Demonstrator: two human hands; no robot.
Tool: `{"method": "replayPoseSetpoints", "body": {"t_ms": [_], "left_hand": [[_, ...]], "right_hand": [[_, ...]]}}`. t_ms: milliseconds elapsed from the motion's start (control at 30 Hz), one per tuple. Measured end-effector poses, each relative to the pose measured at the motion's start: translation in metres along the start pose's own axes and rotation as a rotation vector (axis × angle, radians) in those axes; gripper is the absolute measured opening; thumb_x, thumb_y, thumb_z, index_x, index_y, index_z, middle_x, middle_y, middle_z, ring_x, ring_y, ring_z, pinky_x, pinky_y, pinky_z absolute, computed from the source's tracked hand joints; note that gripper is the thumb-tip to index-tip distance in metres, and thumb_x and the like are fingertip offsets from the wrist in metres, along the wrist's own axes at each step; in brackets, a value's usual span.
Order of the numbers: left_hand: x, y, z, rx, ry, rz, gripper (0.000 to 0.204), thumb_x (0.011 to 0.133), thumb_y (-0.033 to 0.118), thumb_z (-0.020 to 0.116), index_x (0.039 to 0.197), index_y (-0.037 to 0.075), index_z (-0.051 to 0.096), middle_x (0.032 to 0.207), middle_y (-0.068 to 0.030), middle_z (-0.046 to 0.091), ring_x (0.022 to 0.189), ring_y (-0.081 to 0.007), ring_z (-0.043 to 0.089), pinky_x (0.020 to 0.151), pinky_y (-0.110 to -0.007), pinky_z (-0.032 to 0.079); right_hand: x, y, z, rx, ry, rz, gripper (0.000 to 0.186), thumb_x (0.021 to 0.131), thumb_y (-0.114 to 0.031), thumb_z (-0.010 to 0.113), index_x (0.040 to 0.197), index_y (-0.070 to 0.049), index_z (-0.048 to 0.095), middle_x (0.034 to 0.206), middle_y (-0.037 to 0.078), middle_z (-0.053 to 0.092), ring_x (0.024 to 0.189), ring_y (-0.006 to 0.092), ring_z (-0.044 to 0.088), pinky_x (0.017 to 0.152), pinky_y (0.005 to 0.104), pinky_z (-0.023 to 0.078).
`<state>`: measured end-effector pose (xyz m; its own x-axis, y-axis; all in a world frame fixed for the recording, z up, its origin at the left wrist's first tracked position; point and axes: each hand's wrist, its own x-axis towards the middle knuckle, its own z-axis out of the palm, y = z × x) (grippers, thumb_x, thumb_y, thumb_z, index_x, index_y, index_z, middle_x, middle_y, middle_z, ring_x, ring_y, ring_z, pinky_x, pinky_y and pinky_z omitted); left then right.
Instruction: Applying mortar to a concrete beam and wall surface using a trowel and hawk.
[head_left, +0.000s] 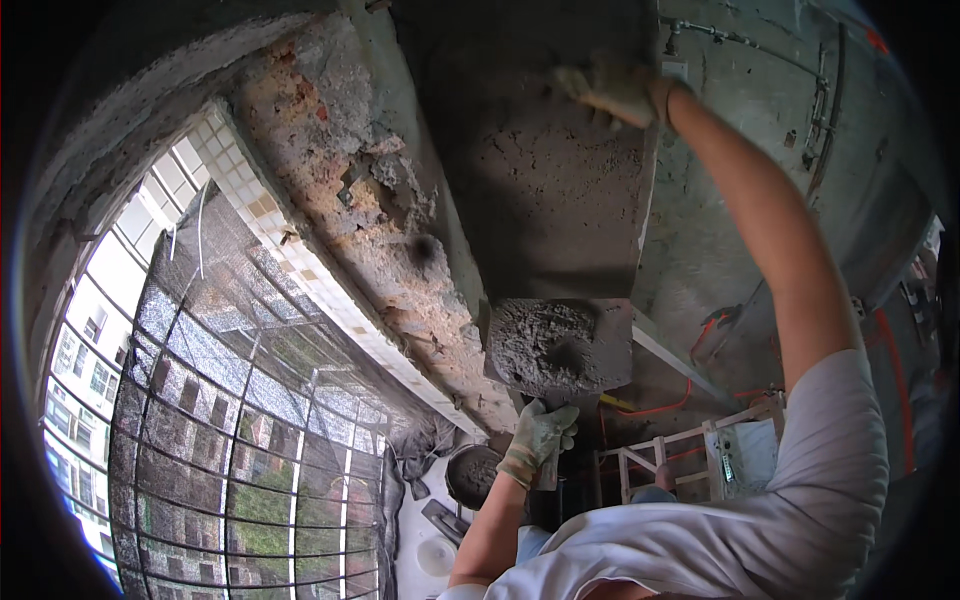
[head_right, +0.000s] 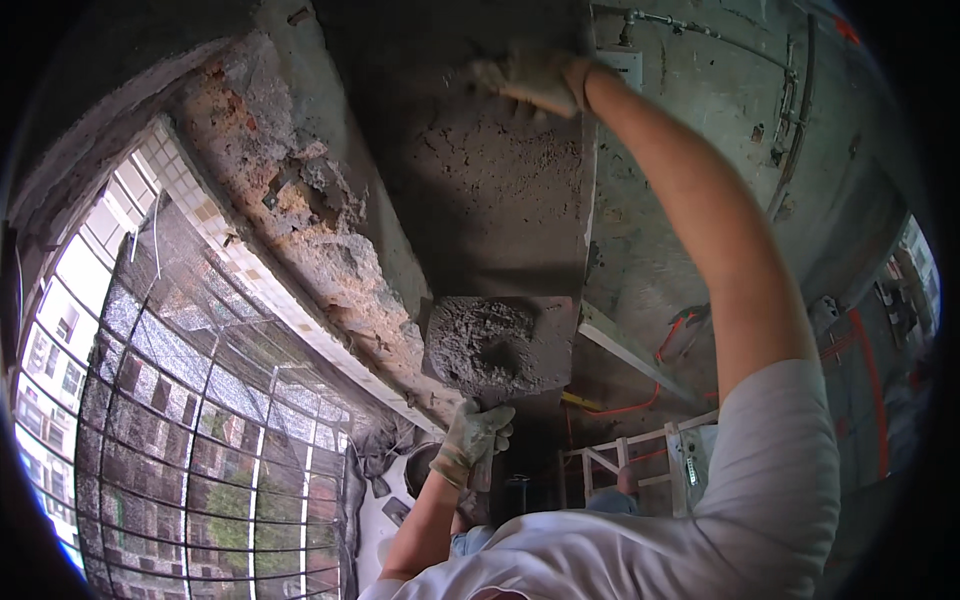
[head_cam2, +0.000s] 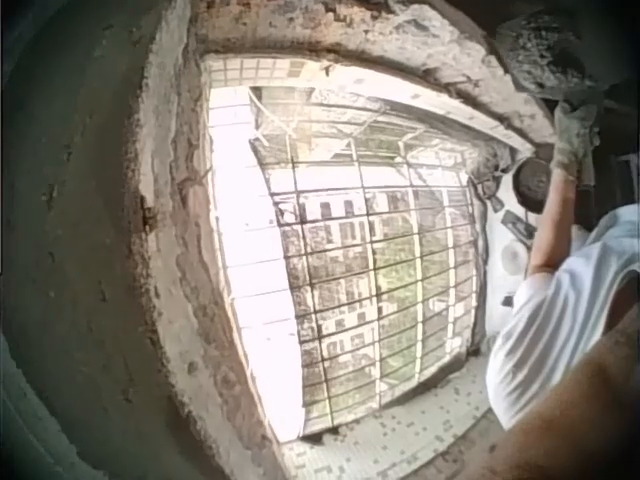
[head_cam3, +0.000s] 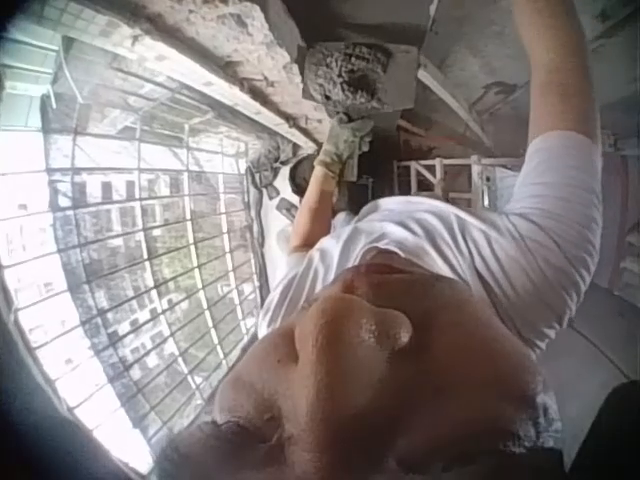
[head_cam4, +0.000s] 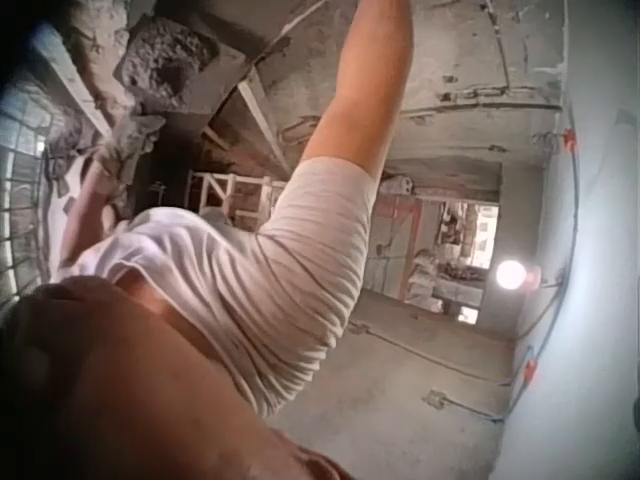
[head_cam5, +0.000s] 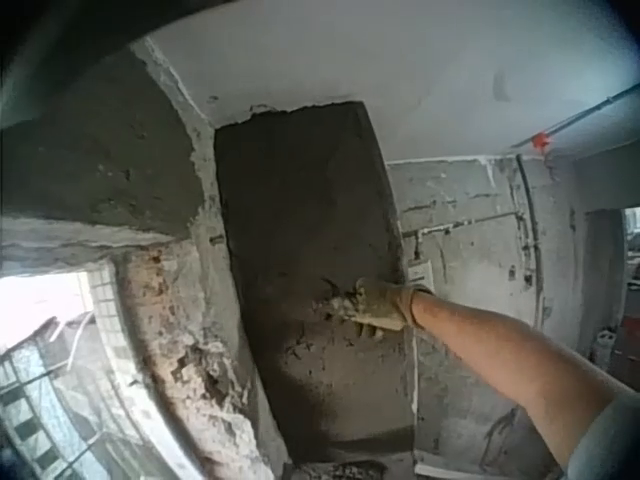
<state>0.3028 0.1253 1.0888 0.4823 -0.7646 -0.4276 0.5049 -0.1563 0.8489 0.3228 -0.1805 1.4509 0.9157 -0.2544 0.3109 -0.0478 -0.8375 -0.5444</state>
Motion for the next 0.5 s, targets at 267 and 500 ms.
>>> {"method": "replayPoseSetpoints", "body": {"t_ms": [267,500], "left_hand": [[0.001,0.005,-0.002,0.02,0.085,0.009,0.017,0.084,0.014,0.074,0.085,0.002,0.061,0.066,-0.0065,0.061,0.047,-0.0171,0.056,0.041,-0.029,0.043],[0.004,0.0,-0.002,0.045,0.075,-0.016,0.019,0.085,0.013,0.073,0.089,0.003,0.057,0.068,-0.0079,0.061,0.047,-0.0168,0.055,0.042,-0.03,0.044]], "right_hand": [[-0.007,0.077,0.092,-0.58,0.078,-0.218,0.042,0.099,-0.04,0.049,0.094,-0.002,0.067,0.081,0.023,0.066,0.071,0.0337,0.068,0.07,0.0451,0.053],[-0.002,-0.009,0.023,-0.587,0.221,-0.09,0.041,0.098,-0.04,0.052,0.094,-0.003,0.068,0.073,0.021,0.066,0.073,0.0319,0.069,0.068,0.0446,0.053]]}}
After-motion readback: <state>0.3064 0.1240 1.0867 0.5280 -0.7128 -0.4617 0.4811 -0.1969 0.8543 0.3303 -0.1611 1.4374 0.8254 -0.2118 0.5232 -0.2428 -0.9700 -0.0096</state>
